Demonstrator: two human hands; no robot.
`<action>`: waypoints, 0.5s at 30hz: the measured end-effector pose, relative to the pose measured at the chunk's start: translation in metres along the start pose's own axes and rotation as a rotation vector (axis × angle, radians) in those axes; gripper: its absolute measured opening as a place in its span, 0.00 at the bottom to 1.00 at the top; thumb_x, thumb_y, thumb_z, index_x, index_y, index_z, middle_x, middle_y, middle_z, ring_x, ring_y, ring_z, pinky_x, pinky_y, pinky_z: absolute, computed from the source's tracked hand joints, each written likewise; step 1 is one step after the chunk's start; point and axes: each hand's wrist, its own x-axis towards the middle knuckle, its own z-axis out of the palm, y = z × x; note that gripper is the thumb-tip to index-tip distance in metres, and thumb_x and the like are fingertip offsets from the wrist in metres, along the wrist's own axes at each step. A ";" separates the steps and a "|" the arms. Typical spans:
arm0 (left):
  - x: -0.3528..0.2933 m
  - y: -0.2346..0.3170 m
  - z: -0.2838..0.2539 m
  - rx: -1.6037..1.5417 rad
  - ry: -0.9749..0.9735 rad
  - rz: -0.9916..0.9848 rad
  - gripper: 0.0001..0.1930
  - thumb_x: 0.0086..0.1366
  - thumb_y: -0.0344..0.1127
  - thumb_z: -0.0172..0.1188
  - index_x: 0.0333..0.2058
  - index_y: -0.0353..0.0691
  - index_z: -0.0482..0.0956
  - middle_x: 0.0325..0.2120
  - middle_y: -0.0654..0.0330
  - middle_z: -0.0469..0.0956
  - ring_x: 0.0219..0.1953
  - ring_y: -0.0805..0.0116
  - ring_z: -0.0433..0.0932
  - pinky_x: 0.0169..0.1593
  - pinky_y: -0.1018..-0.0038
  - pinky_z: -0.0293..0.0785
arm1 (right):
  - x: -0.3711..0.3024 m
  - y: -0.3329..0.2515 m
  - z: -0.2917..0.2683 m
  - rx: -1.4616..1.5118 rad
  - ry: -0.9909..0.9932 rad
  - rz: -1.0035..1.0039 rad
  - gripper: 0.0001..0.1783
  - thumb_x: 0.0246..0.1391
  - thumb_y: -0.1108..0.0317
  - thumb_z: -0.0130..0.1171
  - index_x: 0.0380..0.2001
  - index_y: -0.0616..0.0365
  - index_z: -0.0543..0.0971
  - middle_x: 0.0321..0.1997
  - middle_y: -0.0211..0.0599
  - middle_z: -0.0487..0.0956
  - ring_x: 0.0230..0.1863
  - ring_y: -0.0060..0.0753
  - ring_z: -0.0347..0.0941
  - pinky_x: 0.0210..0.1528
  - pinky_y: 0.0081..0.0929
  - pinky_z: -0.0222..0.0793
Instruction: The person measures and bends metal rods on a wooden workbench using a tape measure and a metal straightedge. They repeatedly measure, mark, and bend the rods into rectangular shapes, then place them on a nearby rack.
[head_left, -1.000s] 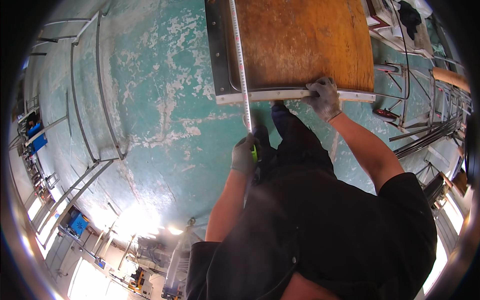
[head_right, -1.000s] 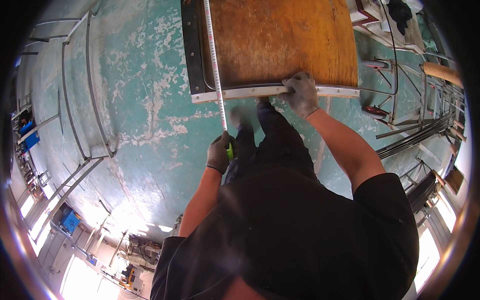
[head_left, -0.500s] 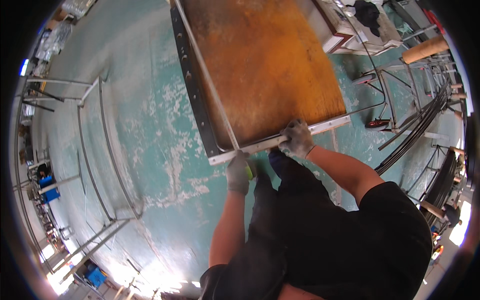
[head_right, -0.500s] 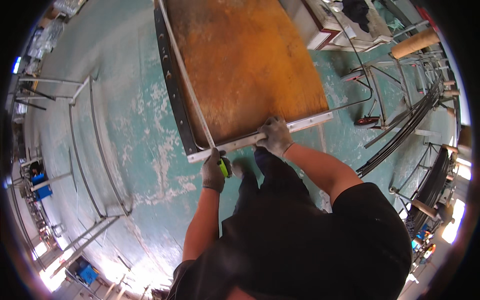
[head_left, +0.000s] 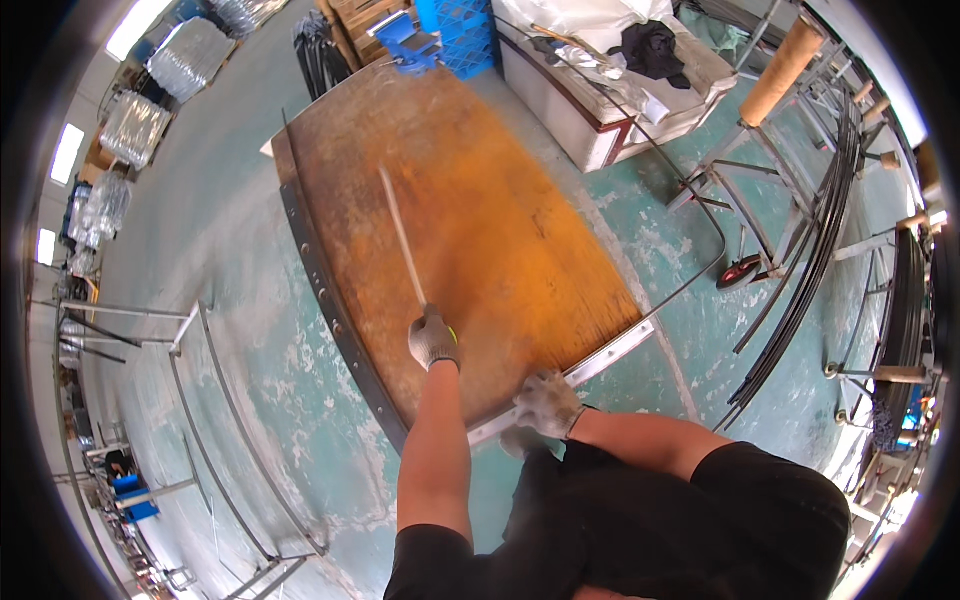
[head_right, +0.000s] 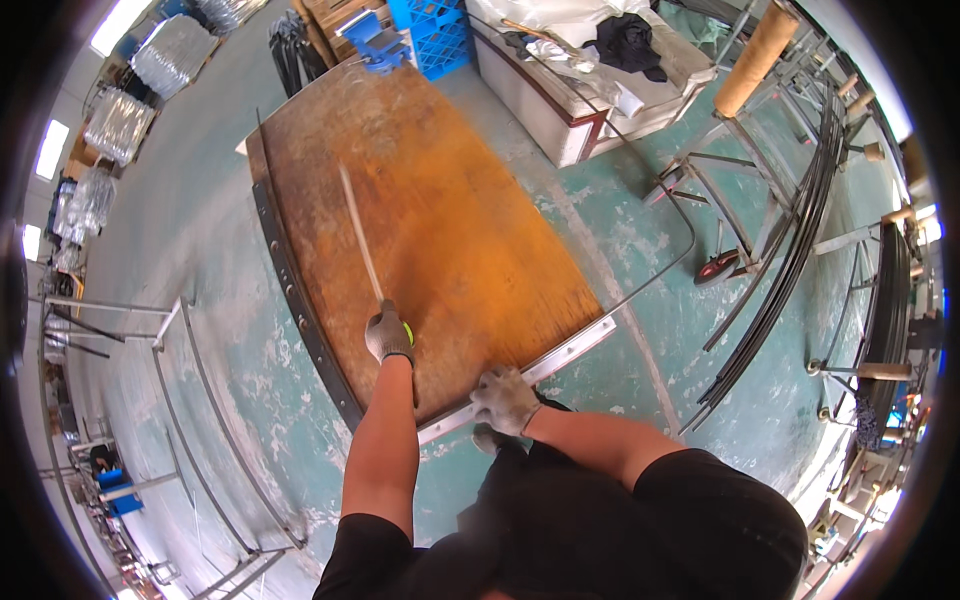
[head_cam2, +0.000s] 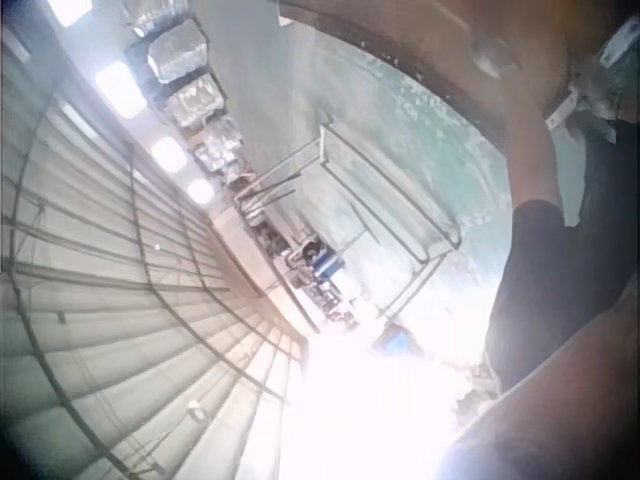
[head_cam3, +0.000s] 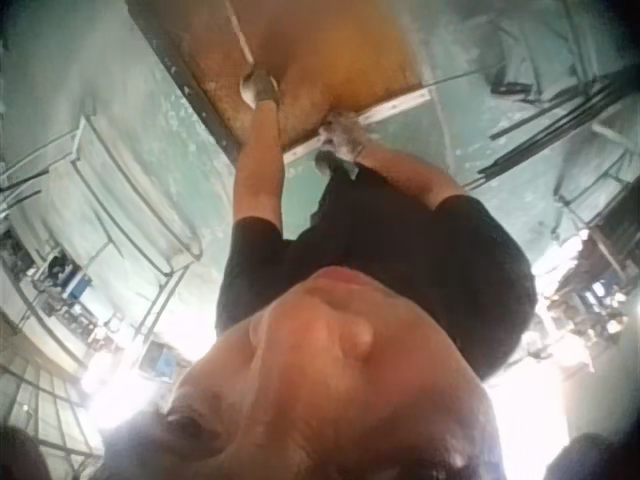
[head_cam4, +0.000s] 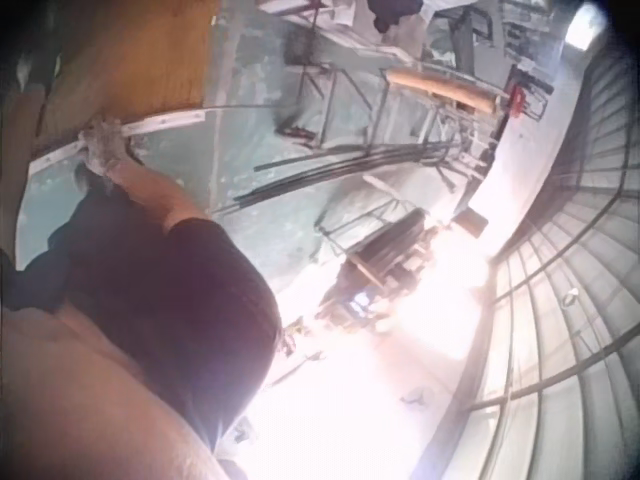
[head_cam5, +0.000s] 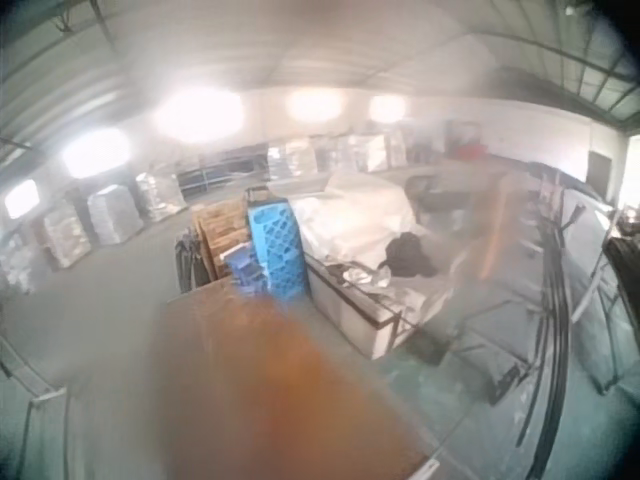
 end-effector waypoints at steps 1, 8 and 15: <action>-0.002 0.004 0.012 0.081 0.015 0.036 0.25 0.70 0.55 0.66 0.39 0.32 0.84 0.29 0.52 0.83 0.32 0.56 0.82 0.40 0.62 0.77 | 0.000 0.003 0.001 0.009 -0.001 0.009 0.11 0.41 0.56 0.77 0.29 0.45 0.88 0.40 0.36 0.81 0.51 0.50 0.77 0.51 0.52 0.72; -0.039 -0.004 0.033 0.607 0.111 0.473 0.24 0.64 0.52 0.70 0.45 0.35 0.84 0.50 0.44 0.82 0.54 0.40 0.78 0.56 0.50 0.76 | 0.002 0.012 -0.010 0.081 0.043 -0.018 0.12 0.43 0.57 0.76 0.28 0.49 0.86 0.39 0.36 0.80 0.50 0.48 0.77 0.50 0.50 0.73; -0.123 -0.070 -0.080 1.004 -0.397 0.817 0.16 0.64 0.44 0.68 0.47 0.44 0.84 0.49 0.50 0.80 0.57 0.39 0.73 0.61 0.45 0.69 | 0.005 0.015 -0.007 0.161 0.006 -0.015 0.14 0.41 0.58 0.75 0.33 0.49 0.88 0.42 0.38 0.80 0.51 0.53 0.75 0.52 0.52 0.70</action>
